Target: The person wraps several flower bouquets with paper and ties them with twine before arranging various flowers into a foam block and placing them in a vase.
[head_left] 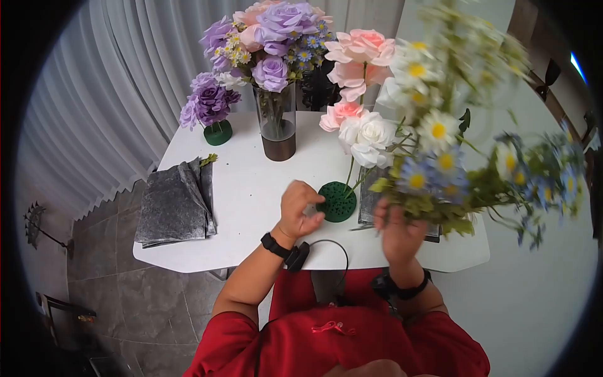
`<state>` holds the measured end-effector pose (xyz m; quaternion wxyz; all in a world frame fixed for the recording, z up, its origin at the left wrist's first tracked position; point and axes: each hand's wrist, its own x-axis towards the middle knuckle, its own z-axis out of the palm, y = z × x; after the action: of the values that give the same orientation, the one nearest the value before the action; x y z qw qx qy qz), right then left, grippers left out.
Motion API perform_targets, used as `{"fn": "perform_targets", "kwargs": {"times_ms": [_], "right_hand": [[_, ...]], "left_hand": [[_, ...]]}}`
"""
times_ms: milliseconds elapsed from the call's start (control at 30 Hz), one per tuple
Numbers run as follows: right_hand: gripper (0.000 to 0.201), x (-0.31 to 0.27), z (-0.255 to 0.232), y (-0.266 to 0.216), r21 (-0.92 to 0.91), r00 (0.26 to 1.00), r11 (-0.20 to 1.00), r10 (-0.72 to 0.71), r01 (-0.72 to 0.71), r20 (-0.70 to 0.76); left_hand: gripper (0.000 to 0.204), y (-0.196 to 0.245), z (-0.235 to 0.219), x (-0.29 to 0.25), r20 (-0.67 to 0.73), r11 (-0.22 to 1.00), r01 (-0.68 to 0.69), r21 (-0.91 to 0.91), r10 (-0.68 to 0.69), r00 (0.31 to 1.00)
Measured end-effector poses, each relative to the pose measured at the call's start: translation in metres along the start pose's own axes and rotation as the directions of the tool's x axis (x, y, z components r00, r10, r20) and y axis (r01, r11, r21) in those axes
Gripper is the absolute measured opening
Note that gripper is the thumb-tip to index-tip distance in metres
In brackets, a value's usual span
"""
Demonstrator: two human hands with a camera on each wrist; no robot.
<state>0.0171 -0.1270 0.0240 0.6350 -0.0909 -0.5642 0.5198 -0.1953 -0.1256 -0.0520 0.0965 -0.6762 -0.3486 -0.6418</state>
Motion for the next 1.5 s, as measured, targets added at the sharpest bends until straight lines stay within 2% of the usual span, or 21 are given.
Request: {"fn": "perform_targets", "kwargs": {"times_ms": [67,100,200,267,300,367,433,500,533,567,633,767,867,933,1033,1100,1133,1233,1300,1367,1500], "right_hand": [[0.013,0.006,0.016,0.014,-0.324,0.985,0.946,0.036,0.021,0.168],[0.012,0.003,0.029,0.025,-0.146,0.984,0.981,0.142,-0.126,0.104],[0.013,0.013,0.043,0.045,-0.395,0.986,0.918,0.026,0.042,0.164],[0.015,0.022,0.041,0.053,-0.353,0.965,0.923,0.218,-0.157,0.143],[0.015,0.024,0.038,0.053,-0.349,0.966,0.924,0.217,-0.157,0.141],[0.019,0.031,0.030,0.044,-0.169,0.905,0.920,0.383,-0.355,0.185],[0.021,0.032,0.028,0.038,-0.141,0.910,0.935,0.351,-0.327,0.219],[0.021,0.031,0.029,0.031,-0.122,0.907,0.915,0.400,-0.385,0.135],[0.022,0.028,0.024,0.041,-0.181,0.937,0.933,0.334,-0.312,0.104],[0.022,0.028,0.024,0.036,-0.182,0.935,0.930,0.340,-0.319,0.104],[0.021,0.032,0.025,0.019,-0.431,0.820,0.774,0.559,-0.463,0.123],[0.021,0.027,0.029,0.022,-0.268,0.783,0.781,0.609,-0.564,0.129],[0.021,0.026,0.022,0.024,-0.264,0.822,0.848,0.519,-0.460,0.235],[0.020,0.026,0.019,0.026,-0.407,0.904,0.900,0.297,-0.157,0.308],[0.023,0.029,0.022,0.015,-0.449,0.874,0.860,0.395,-0.242,0.285],[0.024,0.029,0.018,0.015,-0.506,0.906,0.839,0.355,-0.199,0.232],[0.024,0.030,0.017,0.016,-0.534,0.919,0.826,0.334,-0.179,0.208],[0.025,0.038,0.016,0.022,-0.503,0.973,0.864,0.110,0.007,0.203],[0.026,0.044,0.012,0.019,-0.579,0.963,0.789,-0.061,0.207,0.261],[0.029,0.043,0.012,-0.003,-0.585,0.988,0.799,0.155,-0.136,-0.018],[0.029,0.036,-0.015,-0.011,-0.682,0.952,0.685,0.303,-0.256,-0.053]], "left_hand": [[0.038,0.008,0.004,0.002,0.116,0.992,-0.076,-0.101,0.088,0.989],[0.041,0.006,0.006,-0.001,0.176,0.978,-0.046,-0.204,0.082,0.981],[0.043,0.009,0.012,-0.016,0.177,0.980,0.022,-0.197,0.014,0.984],[0.050,0.012,0.010,-0.020,0.380,0.764,0.467,-0.445,-0.311,0.871],[0.050,0.013,0.012,-0.022,0.382,0.765,0.468,-0.442,-0.311,0.870],[0.054,0.018,0.019,-0.020,0.469,0.448,0.608,-0.655,-0.390,0.792],[0.057,0.013,0.016,-0.016,0.550,0.297,0.620,-0.726,-0.290,0.783],[0.056,0.014,0.018,-0.014,0.626,-0.191,0.596,-0.780,-0.226,0.746],[0.058,0.018,0.012,-0.008,0.659,-0.221,0.623,-0.750,-0.176,0.731],[0.058,0.019,0.007,-0.002,0.659,-0.225,0.621,-0.751,-0.181,0.730],[0.061,0.016,-0.003,0.010,0.736,-0.217,0.731,-0.647,0.074,0.673],[0.075,0.008,-0.012,0.003,0.800,-0.217,0.800,-0.559,0.114,0.590],[0.072,0.007,-0.018,0.006,0.865,-0.190,0.858,-0.478,0.066,0.497],[0.071,0.005,-0.016,0.004,0.890,-0.199,0.879,-0.434,0.057,0.452],[0.064,0.001,-0.010,-0.002,0.860,-0.418,0.804,-0.422,0.096,0.501],[0.055,0.002,-0.009,0.001,0.902,-0.335,0.838,-0.430,-0.192,0.386],[0.043,0.004,-0.008,0.005,0.868,-0.330,0.804,-0.495,-0.147,0.474],[0.035,0.001,-0.005,0.004,0.828,-0.466,0.705,-0.535,-0.125,0.546],[0.034,-0.006,-0.002,0.000,0.814,-0.433,0.700,-0.568,-0.171,0.555],[0.033,-0.011,0.000,-0.001,0.796,-0.397,0.693,-0.601,-0.220,0.564],[0.033,-0.012,0.002,0.000,0.654,-0.277,0.601,-0.750,-0.448,0.609]]}}
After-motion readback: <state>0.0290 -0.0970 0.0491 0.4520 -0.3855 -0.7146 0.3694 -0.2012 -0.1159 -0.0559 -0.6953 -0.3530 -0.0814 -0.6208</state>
